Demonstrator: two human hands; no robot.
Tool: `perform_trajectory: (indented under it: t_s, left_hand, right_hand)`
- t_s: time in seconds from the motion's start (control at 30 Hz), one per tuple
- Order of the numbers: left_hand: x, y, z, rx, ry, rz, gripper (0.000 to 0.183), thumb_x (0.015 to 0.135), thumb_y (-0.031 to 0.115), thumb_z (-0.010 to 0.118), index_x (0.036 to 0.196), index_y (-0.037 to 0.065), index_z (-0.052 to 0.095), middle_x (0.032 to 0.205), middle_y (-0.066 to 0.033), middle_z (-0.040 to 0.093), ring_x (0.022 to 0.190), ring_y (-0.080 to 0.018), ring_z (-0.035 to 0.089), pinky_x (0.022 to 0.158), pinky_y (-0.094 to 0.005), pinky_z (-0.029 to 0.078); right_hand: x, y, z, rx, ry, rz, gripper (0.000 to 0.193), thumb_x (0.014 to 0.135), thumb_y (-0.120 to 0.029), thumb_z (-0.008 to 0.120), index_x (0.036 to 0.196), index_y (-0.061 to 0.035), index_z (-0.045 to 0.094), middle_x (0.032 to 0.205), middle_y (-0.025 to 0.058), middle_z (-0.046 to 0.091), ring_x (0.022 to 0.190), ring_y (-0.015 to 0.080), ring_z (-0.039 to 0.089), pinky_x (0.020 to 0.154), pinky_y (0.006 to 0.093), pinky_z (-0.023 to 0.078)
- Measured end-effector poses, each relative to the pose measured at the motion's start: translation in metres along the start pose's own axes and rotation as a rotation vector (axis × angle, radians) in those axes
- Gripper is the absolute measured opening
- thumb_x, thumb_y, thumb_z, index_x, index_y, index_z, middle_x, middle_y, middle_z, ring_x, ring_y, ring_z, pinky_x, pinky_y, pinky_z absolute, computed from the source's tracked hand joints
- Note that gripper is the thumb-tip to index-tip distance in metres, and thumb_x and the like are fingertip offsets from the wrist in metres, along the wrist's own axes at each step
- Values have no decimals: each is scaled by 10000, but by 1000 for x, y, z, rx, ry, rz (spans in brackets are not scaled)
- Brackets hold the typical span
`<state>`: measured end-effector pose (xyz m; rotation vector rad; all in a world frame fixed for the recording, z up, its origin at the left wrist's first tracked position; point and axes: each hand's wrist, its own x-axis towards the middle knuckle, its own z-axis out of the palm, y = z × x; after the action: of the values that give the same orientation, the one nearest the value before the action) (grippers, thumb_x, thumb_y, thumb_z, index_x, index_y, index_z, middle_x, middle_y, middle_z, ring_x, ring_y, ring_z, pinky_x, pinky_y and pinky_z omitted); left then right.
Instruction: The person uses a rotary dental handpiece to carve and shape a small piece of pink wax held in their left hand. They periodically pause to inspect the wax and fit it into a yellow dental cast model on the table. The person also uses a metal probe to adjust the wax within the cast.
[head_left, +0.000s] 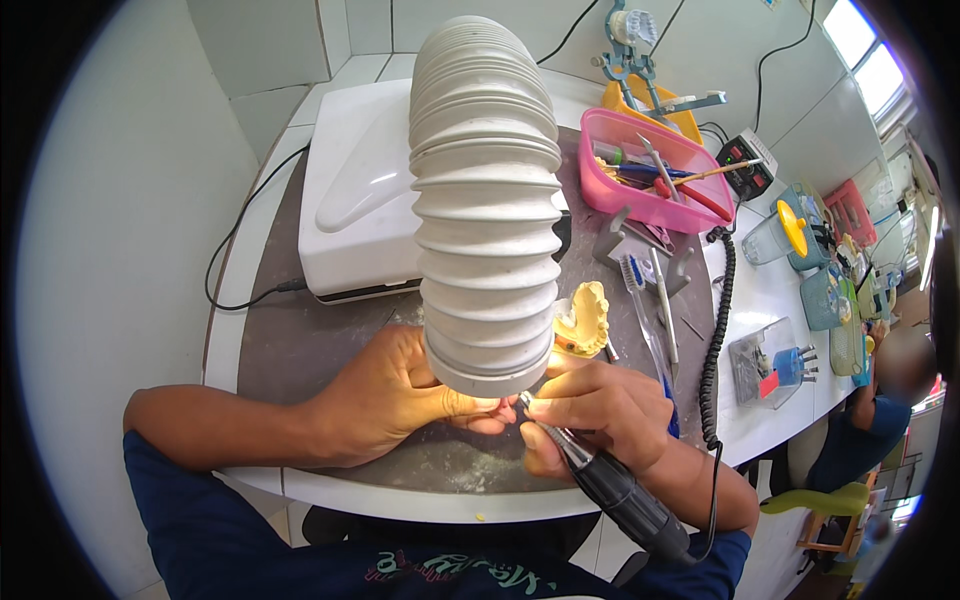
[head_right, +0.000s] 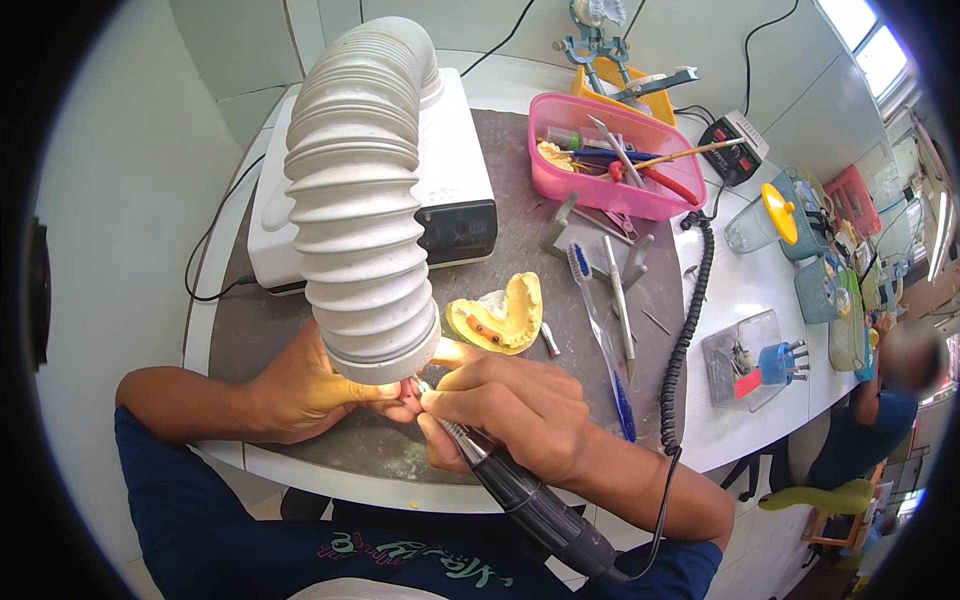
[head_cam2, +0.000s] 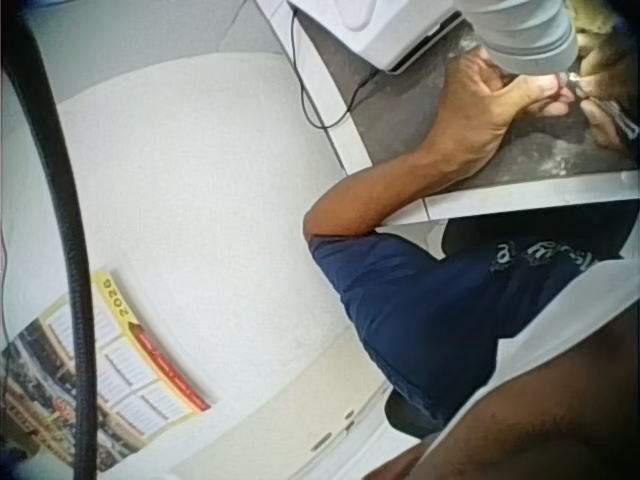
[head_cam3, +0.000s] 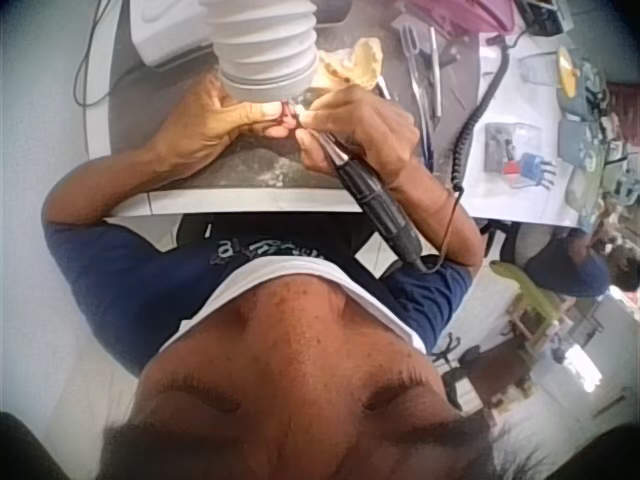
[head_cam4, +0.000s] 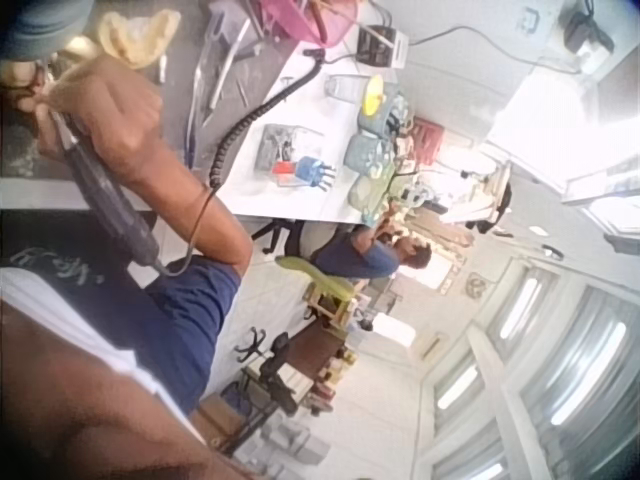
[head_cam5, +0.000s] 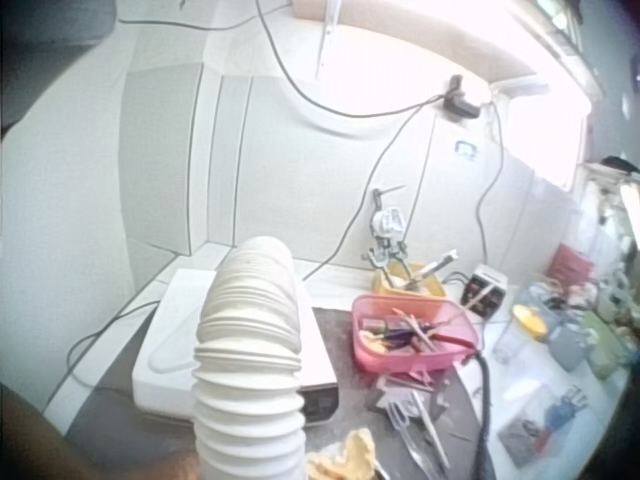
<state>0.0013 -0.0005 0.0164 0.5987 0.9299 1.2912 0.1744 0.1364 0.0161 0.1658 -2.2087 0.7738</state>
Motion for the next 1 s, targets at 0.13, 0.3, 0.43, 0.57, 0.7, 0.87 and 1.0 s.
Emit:
perform_trajectory:
  t_s: [0.13, 0.3, 0.43, 0.57, 0.7, 0.87, 1.0]
  left_hand:
    - [1, -5, -3, -30, -17, 19, 254, 923, 13, 638, 1164, -56, 600, 1060, -118, 667, 962, -151, 664, 847, -259, 596]
    - [1, -6, -3, -40, -9, 9, 229, 922, 12, 637, 1140, -51, 611, 1033, -110, 669, 936, -146, 671, 835, -256, 601]
    - [1, -7, -4, -48, -4, 10, 224, 922, 17, 641, 1135, -45, 613, 1015, -102, 670, 921, -142, 673, 836, -256, 600]
    - [1, -6, -3, -81, -15, -3, 230, 923, 28, 646, 1140, -40, 612, 1021, -98, 666, 932, -139, 668, 840, -257, 597]
    - [0, -5, -3, -93, -29, 4, 250, 922, 37, 651, 1160, -30, 609, 1043, -90, 661, 954, -133, 659, 852, -259, 594]
    - [1, -5, -3, -111, -29, -10, 279, 914, 39, 666, 1180, -21, 606, 1059, -78, 659, 960, -127, 654, 861, -255, 588]
    - [2, -5, -2, -109, -10, -38, 290, 906, 39, 677, 1181, -15, 607, 1068, -72, 656, 964, -125, 652, 867, -255, 582]
  right_hand:
    - [0, 1, 1, 24, 4, -11, 208, 691, -9, 801, 836, -17, 653, 732, 98, 661, 625, 203, 679, 561, 289, 551]
    - [-1, 2, 3, 37, 5, -34, 197, 697, -1, 795, 831, -12, 650, 739, 103, 665, 635, 210, 683, 564, 294, 556]
    - [0, 1, 2, 30, 4, -4, 200, 701, -4, 794, 838, -6, 649, 738, 108, 664, 634, 212, 683, 564, 293, 555]
    - [-1, 3, 3, 16, 12, -16, 208, 698, -6, 797, 845, -5, 650, 732, 113, 662, 629, 209, 681, 559, 288, 550]
    - [-1, 3, 1, 25, 1, -1, 211, 694, -4, 799, 847, -7, 654, 725, 118, 661, 619, 211, 678, 560, 284, 550]
    - [0, 4, 1, 26, 11, -16, 213, 692, -4, 801, 847, -5, 656, 721, 117, 661, 613, 205, 677, 551, 280, 545]
    - [-1, 6, 3, 19, 37, -14, 211, 694, -4, 802, 845, -2, 655, 720, 117, 662, 614, 201, 677, 542, 279, 541]
